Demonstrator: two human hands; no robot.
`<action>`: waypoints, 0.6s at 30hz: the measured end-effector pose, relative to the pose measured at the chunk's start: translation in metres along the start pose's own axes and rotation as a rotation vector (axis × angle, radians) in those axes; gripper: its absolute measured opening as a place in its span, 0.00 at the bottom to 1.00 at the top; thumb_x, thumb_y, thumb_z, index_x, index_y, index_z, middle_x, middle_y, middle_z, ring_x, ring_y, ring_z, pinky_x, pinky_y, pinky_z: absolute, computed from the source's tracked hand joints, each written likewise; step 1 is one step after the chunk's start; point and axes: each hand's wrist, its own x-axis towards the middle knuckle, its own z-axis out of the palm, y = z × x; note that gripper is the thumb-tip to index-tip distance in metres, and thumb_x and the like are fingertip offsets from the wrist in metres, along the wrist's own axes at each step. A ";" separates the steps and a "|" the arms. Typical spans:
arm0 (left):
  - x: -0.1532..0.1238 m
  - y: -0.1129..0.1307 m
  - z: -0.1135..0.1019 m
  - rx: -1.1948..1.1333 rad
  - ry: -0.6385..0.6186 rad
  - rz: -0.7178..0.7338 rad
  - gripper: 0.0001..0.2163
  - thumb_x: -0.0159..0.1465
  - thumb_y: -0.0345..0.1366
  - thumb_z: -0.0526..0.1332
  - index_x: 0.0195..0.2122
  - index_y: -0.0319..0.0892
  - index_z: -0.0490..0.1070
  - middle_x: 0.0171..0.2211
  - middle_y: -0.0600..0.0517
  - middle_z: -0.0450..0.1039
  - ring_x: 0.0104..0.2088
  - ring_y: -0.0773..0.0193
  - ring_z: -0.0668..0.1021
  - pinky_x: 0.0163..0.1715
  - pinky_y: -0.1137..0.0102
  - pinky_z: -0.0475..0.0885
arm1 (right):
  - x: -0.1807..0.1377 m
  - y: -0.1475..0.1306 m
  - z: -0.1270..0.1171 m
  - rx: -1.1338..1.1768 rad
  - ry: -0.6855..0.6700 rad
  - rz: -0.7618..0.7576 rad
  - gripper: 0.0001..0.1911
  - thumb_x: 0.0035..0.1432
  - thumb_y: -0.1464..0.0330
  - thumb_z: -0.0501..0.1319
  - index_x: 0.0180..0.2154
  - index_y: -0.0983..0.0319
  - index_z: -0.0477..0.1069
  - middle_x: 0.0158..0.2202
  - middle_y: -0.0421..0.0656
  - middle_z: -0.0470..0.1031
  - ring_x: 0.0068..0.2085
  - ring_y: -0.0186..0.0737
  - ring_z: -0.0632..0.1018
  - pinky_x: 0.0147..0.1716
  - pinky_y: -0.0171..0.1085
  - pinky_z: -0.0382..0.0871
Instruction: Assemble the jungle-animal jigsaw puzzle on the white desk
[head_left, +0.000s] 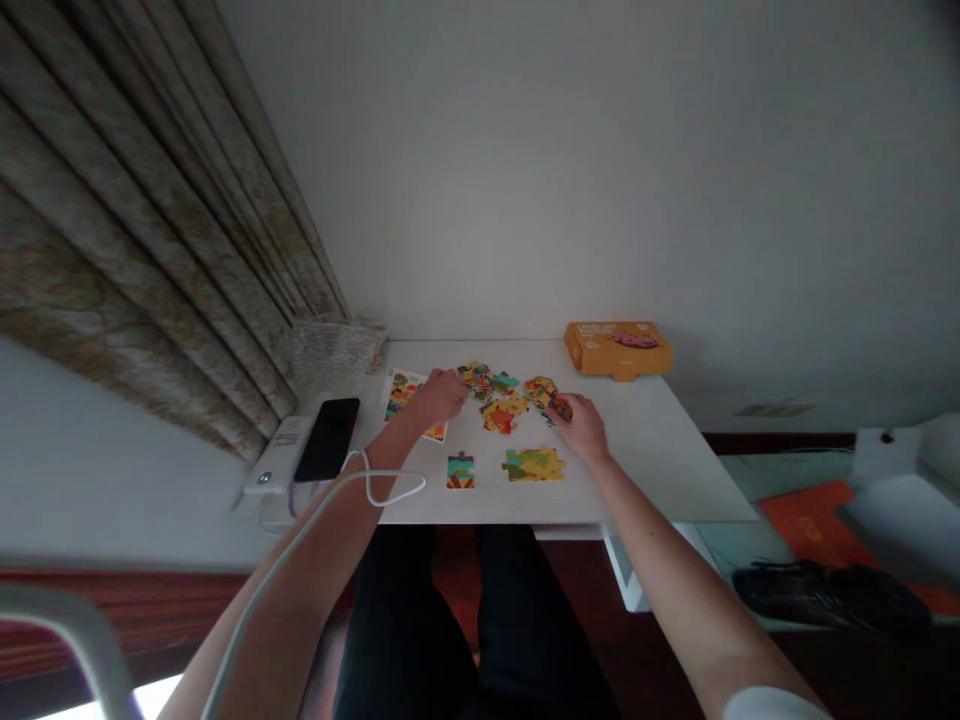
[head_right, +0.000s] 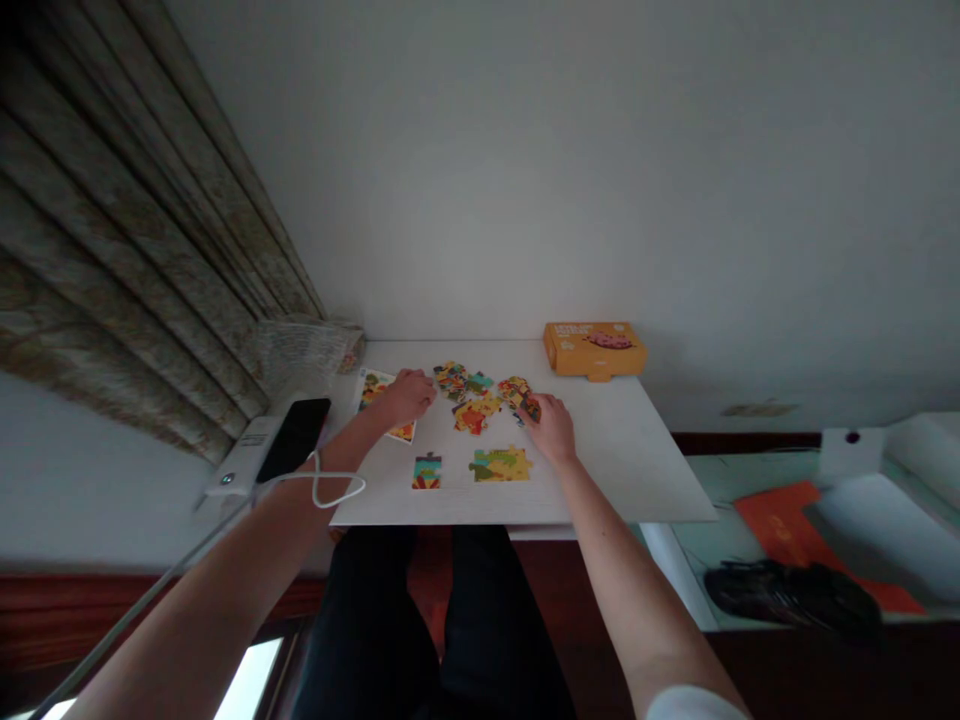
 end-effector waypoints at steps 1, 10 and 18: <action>-0.002 0.000 0.010 -0.008 -0.003 -0.010 0.11 0.60 0.24 0.57 0.26 0.42 0.76 0.36 0.45 0.78 0.48 0.52 0.76 0.54 0.55 0.66 | 0.000 0.000 0.000 -0.003 -0.001 0.001 0.23 0.66 0.50 0.57 0.47 0.60 0.77 0.47 0.52 0.80 0.47 0.53 0.77 0.48 0.50 0.72; -0.053 0.000 0.068 -0.187 0.365 -0.387 0.20 0.64 0.24 0.53 0.52 0.47 0.76 0.62 0.46 0.69 0.64 0.55 0.70 0.70 0.48 0.54 | 0.000 0.001 -0.001 -0.018 -0.002 -0.012 0.21 0.66 0.52 0.57 0.48 0.60 0.76 0.47 0.52 0.80 0.46 0.53 0.77 0.47 0.49 0.71; -0.118 0.013 0.071 -0.110 0.140 -0.554 0.21 0.69 0.44 0.59 0.62 0.50 0.71 0.70 0.45 0.60 0.70 0.43 0.62 0.68 0.39 0.52 | 0.000 0.000 0.000 -0.035 0.009 -0.021 0.20 0.66 0.53 0.58 0.47 0.61 0.77 0.47 0.52 0.80 0.45 0.53 0.77 0.47 0.48 0.71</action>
